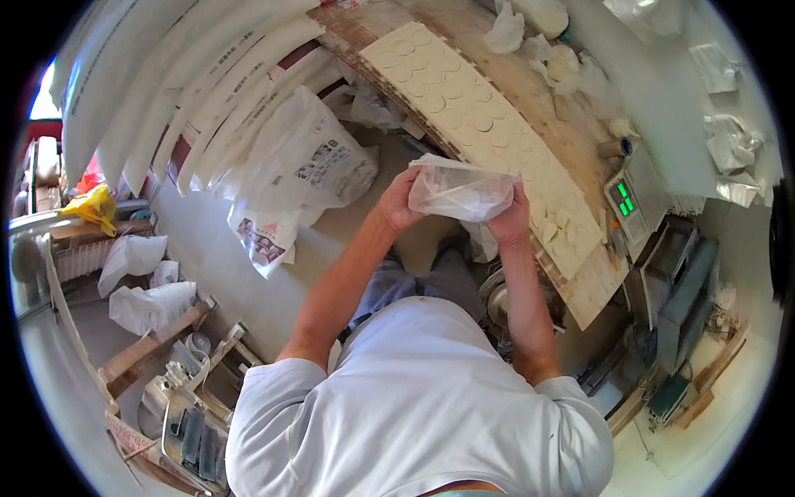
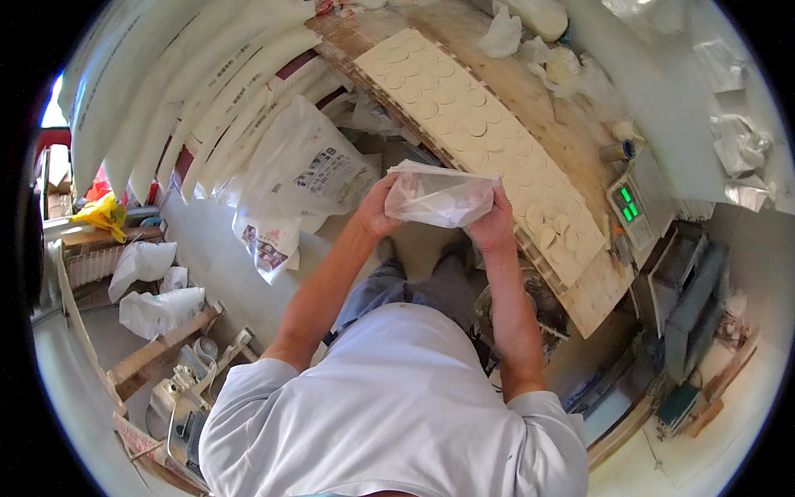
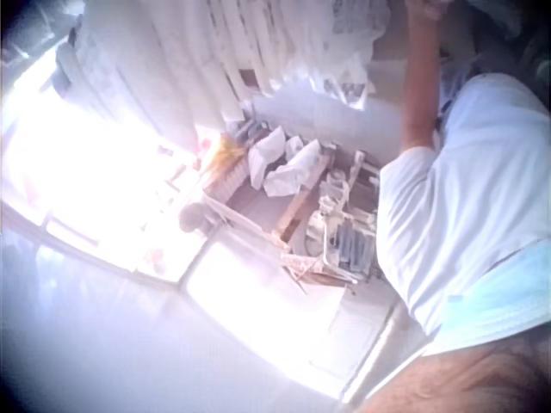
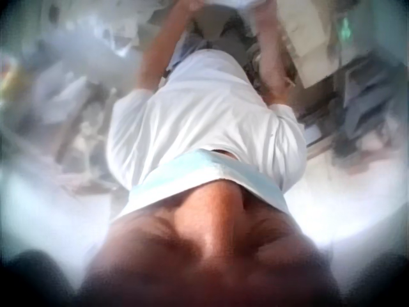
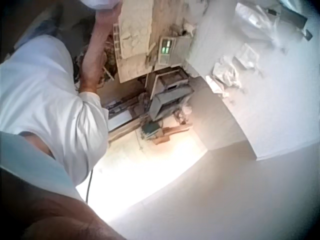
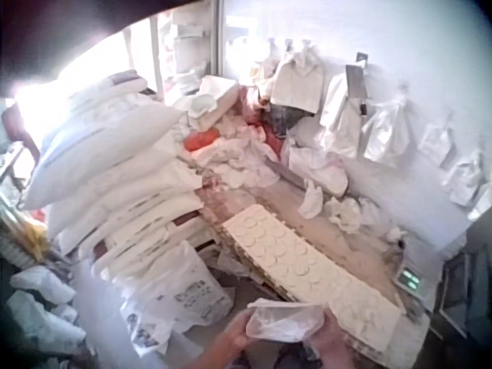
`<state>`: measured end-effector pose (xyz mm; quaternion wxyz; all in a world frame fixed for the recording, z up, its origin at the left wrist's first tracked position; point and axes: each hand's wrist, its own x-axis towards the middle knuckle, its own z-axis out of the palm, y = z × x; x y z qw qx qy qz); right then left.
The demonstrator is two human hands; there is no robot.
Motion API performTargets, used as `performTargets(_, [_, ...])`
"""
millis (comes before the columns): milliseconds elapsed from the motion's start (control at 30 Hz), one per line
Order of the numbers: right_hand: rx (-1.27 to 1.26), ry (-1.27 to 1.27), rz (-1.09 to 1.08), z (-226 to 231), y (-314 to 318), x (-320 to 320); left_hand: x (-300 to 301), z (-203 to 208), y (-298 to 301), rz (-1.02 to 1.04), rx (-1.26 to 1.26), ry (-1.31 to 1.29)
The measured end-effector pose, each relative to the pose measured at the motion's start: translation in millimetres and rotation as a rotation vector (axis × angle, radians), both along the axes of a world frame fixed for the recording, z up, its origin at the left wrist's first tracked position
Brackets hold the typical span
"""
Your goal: The person uses a cylindrical metal cutter to press circular shapes into a large rectangular sheet of dough laid on a wooden board. They systematically move the cutter across the surface to create rows of uniform circles. After cutting, the person lifts the board to separate the cut pieces from the surrounding dough.
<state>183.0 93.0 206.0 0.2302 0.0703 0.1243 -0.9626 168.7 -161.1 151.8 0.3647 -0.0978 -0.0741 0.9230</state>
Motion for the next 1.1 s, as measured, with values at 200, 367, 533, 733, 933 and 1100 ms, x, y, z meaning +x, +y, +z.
performTargets(200, [0.13,-0.017,-0.037,-3,-38,-1,9,18,-29,-0.005,-0.002,0.016])
performTargets(367, [0.205,-0.099,-0.033,-2,-62,0,16,51,-46,0.062,-0.005,0.027])
performTargets(533, [0.17,-0.193,-0.037,-7,-74,5,17,28,-45,0.142,-0.012,0.036])
performTargets(733, [-0.04,-0.006,0.192,-27,-62,7,41,-27,-66,-0.037,-0.192,0.128])
performTargets(933, [0.689,-0.13,0.097,-46,-17,15,48,-2,-27,-0.161,-0.432,0.431])
performTargets(1100, [0.916,-0.555,-0.628,-130,111,84,-14,62,50,-0.077,-0.626,0.304])
